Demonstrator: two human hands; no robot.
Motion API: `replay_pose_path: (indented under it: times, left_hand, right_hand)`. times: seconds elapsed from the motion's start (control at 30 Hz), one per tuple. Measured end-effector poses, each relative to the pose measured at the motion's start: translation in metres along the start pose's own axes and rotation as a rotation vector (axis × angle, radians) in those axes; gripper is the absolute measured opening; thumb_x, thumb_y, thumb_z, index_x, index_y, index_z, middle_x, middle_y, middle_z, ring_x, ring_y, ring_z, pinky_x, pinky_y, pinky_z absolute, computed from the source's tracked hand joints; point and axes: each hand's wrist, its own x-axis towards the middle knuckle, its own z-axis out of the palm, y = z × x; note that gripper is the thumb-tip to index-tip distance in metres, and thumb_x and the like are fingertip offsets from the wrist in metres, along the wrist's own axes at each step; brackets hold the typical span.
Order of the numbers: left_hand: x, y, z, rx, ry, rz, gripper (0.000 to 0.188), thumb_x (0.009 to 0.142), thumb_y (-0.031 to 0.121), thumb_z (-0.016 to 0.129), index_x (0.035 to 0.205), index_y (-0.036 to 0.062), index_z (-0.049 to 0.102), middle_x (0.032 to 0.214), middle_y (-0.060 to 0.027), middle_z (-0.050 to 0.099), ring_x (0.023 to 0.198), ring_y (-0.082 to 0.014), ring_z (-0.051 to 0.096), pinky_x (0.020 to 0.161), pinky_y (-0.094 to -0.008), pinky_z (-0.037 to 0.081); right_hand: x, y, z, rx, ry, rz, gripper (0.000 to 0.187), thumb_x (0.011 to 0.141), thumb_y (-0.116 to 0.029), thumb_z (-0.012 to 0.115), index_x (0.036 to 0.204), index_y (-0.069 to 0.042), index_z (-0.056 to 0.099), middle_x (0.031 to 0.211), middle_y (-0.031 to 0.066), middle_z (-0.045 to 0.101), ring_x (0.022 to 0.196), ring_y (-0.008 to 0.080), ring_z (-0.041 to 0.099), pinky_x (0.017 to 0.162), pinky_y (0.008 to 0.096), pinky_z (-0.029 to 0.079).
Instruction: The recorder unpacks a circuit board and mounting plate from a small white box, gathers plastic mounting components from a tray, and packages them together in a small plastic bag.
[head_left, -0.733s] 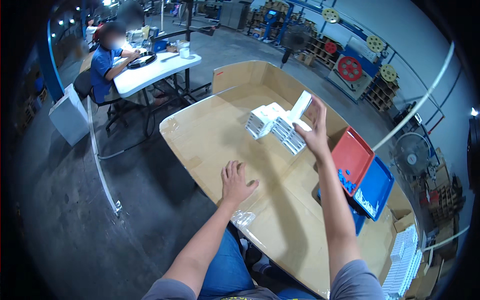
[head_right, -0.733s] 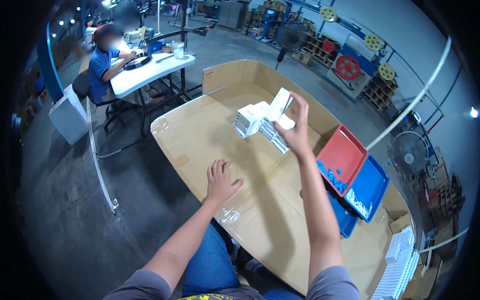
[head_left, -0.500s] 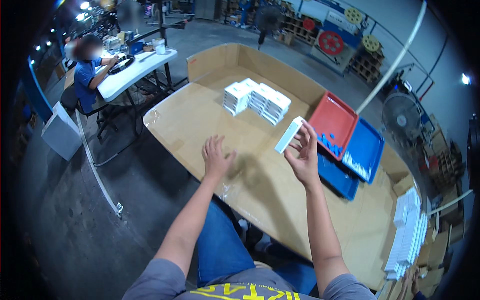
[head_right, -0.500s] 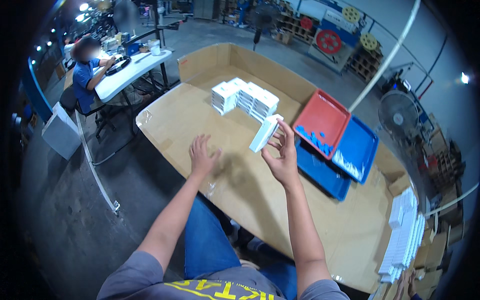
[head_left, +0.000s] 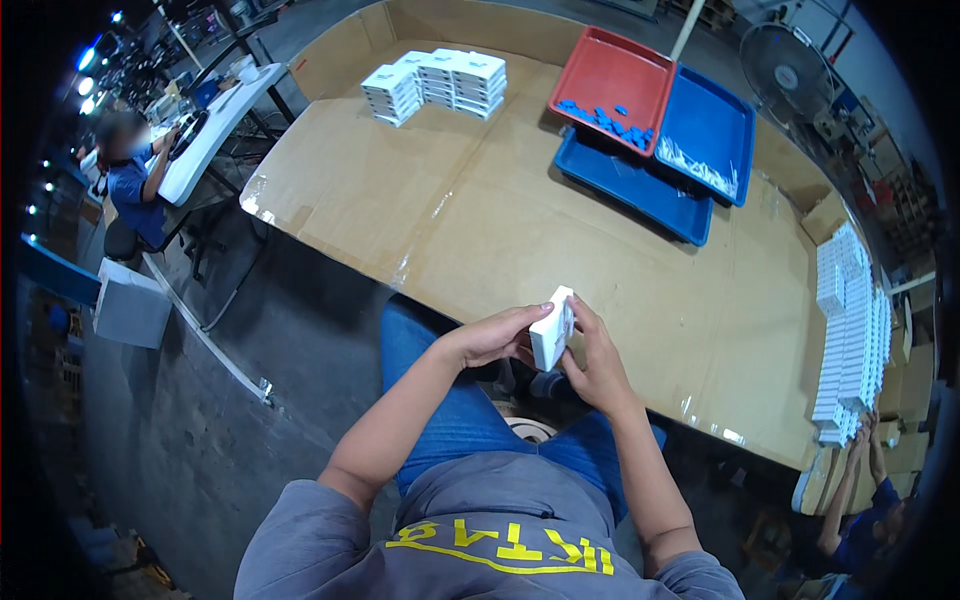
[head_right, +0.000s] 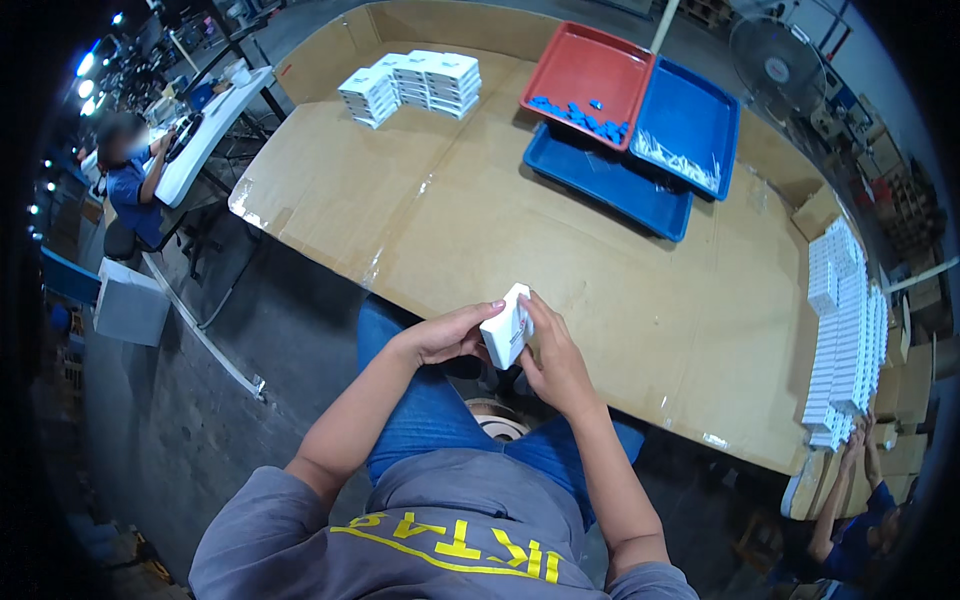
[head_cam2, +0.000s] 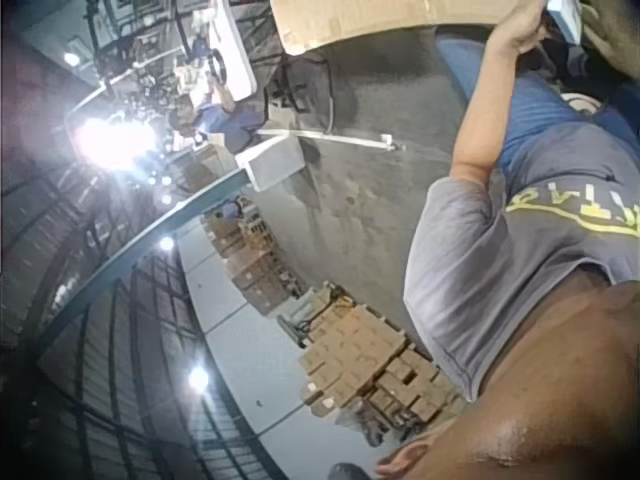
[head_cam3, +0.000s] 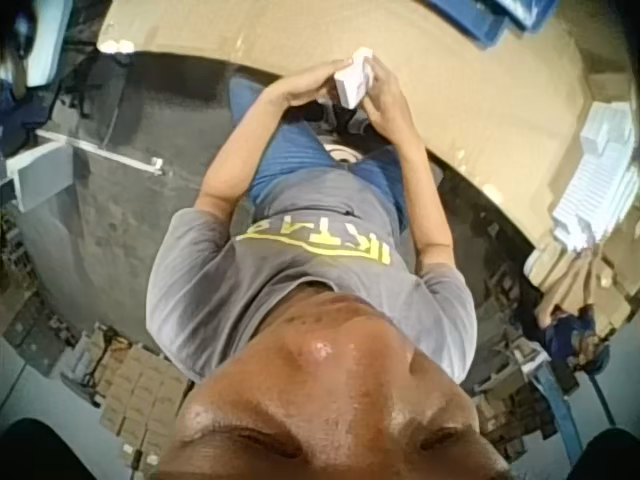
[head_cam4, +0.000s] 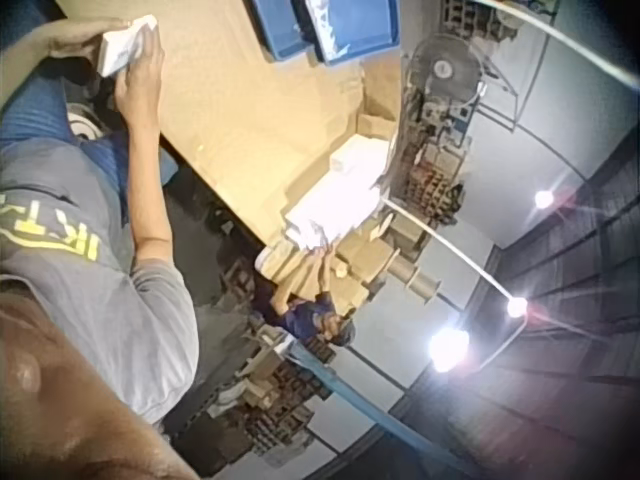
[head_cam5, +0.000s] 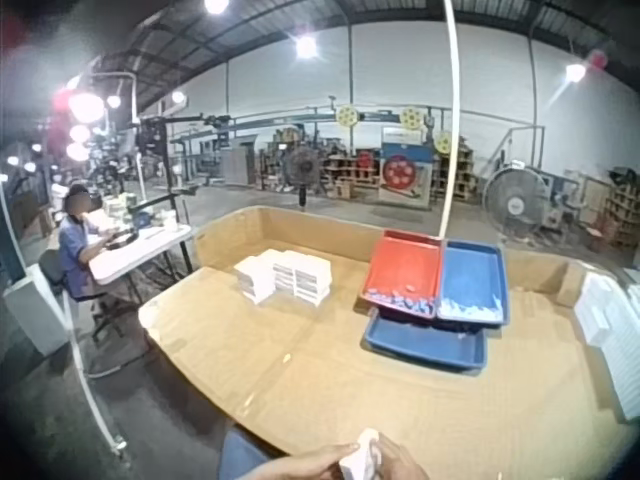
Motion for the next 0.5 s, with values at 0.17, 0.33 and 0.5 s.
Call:
replay_pose_path:
  times: [0.17,0.33,0.5]
  left_hand:
    - [0.015,-0.047,0.032,-0.297,0.015,0.159,0.059,0.109,0.049,0.044,0.153,0.0087,0.044,0.131,-0.0117,0.064,0.117,-0.0232,0.066,0.099,-0.0414,0.056]
    - [0.007,-0.059,0.084,-0.411,0.164,0.132,0.058,0.109,0.049,0.043,0.154,0.0116,0.043,0.129,-0.0092,0.063,0.117,-0.0218,0.065,0.101,-0.0398,0.054]
    - [0.007,-0.053,0.103,-0.393,0.212,0.103,0.062,0.111,0.059,0.04,0.147,0.0093,0.049,0.131,-0.0109,0.064,0.119,-0.0214,0.066,0.098,-0.0362,0.057]
  right_hand:
    - [-0.037,0.009,-0.013,0.16,0.17,0.092,0.08,0.087,-0.002,0.066,0.16,-0.003,0.035,0.161,0.0266,0.041,0.148,0.0435,0.043,0.123,0.0492,0.035]
    - [-0.042,-0.005,-0.001,0.164,0.261,-0.049,0.076,0.088,-0.02,0.072,0.156,-0.001,0.043,0.156,0.0286,0.045,0.144,0.0443,0.047,0.119,0.0494,0.04]
    - [-0.047,0.008,0.019,0.135,0.341,-0.16,0.074,0.094,-0.043,0.068,0.149,0.004,0.051,0.148,0.0308,0.052,0.133,0.0461,0.056,0.11,0.0504,0.048]
